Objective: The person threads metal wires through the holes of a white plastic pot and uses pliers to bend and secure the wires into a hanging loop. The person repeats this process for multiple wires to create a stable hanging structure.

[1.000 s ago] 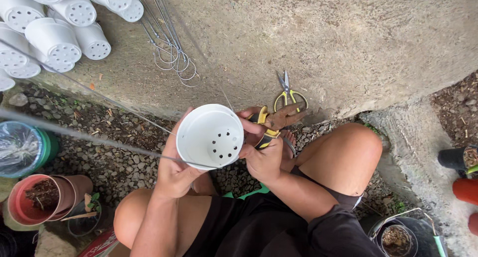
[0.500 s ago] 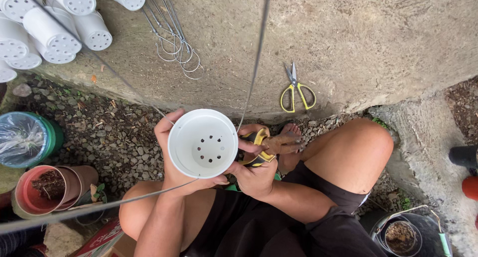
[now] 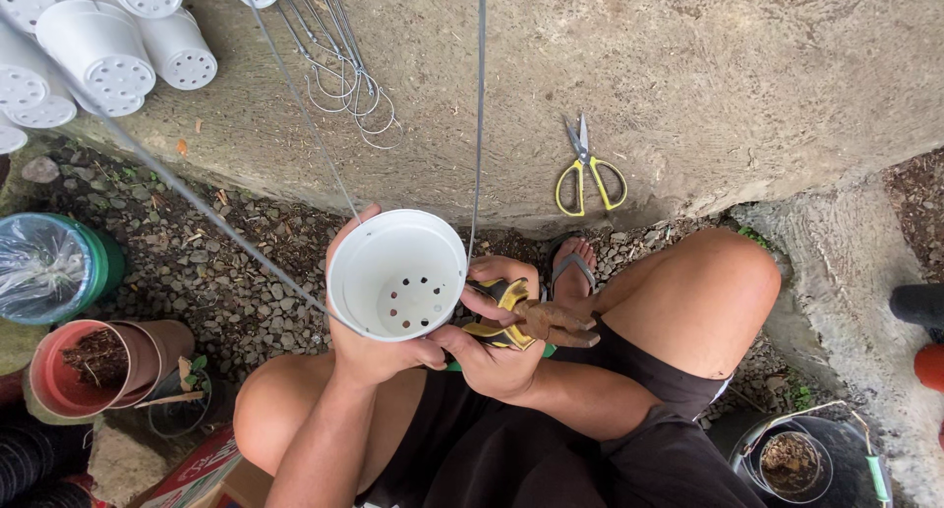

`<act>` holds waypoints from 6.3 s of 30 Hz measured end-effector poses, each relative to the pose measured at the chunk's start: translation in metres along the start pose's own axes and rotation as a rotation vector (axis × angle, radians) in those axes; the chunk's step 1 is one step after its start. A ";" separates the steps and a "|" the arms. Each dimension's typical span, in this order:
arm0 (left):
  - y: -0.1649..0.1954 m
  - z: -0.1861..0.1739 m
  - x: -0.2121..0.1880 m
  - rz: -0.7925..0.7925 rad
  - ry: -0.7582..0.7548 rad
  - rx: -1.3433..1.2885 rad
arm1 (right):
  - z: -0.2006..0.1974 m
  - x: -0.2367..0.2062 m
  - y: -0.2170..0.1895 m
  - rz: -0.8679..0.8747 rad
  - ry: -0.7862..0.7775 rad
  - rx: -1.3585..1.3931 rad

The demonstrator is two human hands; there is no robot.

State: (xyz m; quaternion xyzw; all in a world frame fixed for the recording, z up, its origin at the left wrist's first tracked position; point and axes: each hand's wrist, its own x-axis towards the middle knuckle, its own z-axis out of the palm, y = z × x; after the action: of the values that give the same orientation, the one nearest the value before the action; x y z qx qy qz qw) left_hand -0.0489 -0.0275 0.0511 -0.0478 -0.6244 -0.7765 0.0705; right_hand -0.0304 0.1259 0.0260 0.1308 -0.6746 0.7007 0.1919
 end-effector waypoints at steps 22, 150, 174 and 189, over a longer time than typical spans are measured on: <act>0.000 0.006 0.006 0.002 0.070 0.003 | -0.017 0.014 0.003 -0.107 -0.139 -0.311; 0.018 0.001 0.000 -0.107 -0.263 -0.051 | -0.032 0.230 -0.105 -0.681 -1.296 -1.289; 0.016 0.002 0.001 -0.095 -0.303 -0.047 | -0.029 0.231 -0.114 -0.896 -1.418 -1.440; 0.012 0.002 -0.001 -0.161 -0.329 -0.123 | -0.026 0.232 -0.113 -0.915 -1.429 -1.446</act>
State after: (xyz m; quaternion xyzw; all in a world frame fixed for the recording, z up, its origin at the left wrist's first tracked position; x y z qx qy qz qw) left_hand -0.0460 -0.0276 0.0634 -0.1282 -0.5808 -0.7979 -0.0980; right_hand -0.1849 0.1750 0.2283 0.5976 -0.7674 -0.2303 0.0306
